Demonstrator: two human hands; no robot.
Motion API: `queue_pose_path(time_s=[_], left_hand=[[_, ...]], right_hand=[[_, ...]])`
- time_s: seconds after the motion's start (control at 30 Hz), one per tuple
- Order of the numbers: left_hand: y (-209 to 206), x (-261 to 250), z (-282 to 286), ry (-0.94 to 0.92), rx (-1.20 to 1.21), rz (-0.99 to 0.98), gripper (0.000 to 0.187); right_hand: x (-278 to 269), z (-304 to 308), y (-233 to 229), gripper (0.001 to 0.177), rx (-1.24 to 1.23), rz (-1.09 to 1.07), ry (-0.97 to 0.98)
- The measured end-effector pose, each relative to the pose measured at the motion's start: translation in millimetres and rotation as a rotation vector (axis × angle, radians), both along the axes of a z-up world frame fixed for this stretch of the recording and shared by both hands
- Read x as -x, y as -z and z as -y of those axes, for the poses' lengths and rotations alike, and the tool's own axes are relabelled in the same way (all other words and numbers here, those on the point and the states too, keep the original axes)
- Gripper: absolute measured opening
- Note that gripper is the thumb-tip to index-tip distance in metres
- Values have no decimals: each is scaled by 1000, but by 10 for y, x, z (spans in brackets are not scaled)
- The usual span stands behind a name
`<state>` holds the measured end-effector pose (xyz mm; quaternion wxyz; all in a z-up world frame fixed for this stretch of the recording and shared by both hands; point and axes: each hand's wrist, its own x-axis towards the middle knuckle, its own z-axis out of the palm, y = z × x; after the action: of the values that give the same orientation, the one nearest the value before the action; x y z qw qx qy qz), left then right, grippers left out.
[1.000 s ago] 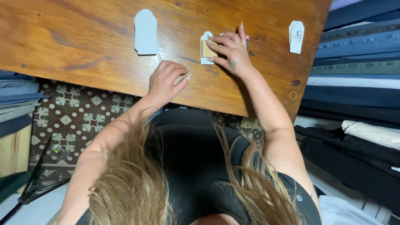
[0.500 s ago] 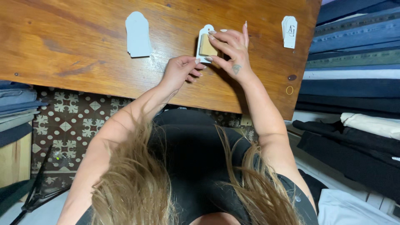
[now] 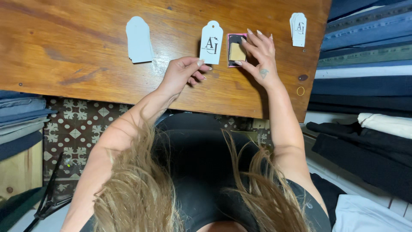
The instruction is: The person stamps multiple paper price tags using an ink pad and a hand stamp on a wooden table, placing the finished tags in a row.
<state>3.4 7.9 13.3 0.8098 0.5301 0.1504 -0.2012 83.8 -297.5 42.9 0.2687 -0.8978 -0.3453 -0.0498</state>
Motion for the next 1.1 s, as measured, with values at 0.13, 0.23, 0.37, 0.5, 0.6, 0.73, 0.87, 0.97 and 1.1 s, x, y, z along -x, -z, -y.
queue_pose_path(time_s=[0.13,0.23,0.37,0.5,0.6,0.73,0.87,0.97,1.1], left_hand=[[13,-52,151,28,24,77,33],[-33,-132,271,-34,75,214,32],[-16,-255,406,-20,95,229,33],[-163,-315,415,60,-7,112,49],[-114,-242,357,49,-14,81,45],[-69,-82,165,-16,-50,52,39],[24,57,-6,-81,-92,44,34],[69,157,-89,-96,-89,45,33],[74,274,-164,-105,-82,47,30]], right_hand=[[270,-213,24,20,-270,-38,115],[329,-416,98,20,-690,-535,250],[140,-341,215,19,-869,-774,398],[-454,-35,-22,17,-824,-710,531],[-1155,132,-331,21,-867,-746,729],[-1619,241,-351,19,-774,-850,811],[-1814,245,-259,18,-617,-863,888],[-1840,207,-232,19,-630,-857,900],[-1793,142,-252,28,-644,-787,968]])
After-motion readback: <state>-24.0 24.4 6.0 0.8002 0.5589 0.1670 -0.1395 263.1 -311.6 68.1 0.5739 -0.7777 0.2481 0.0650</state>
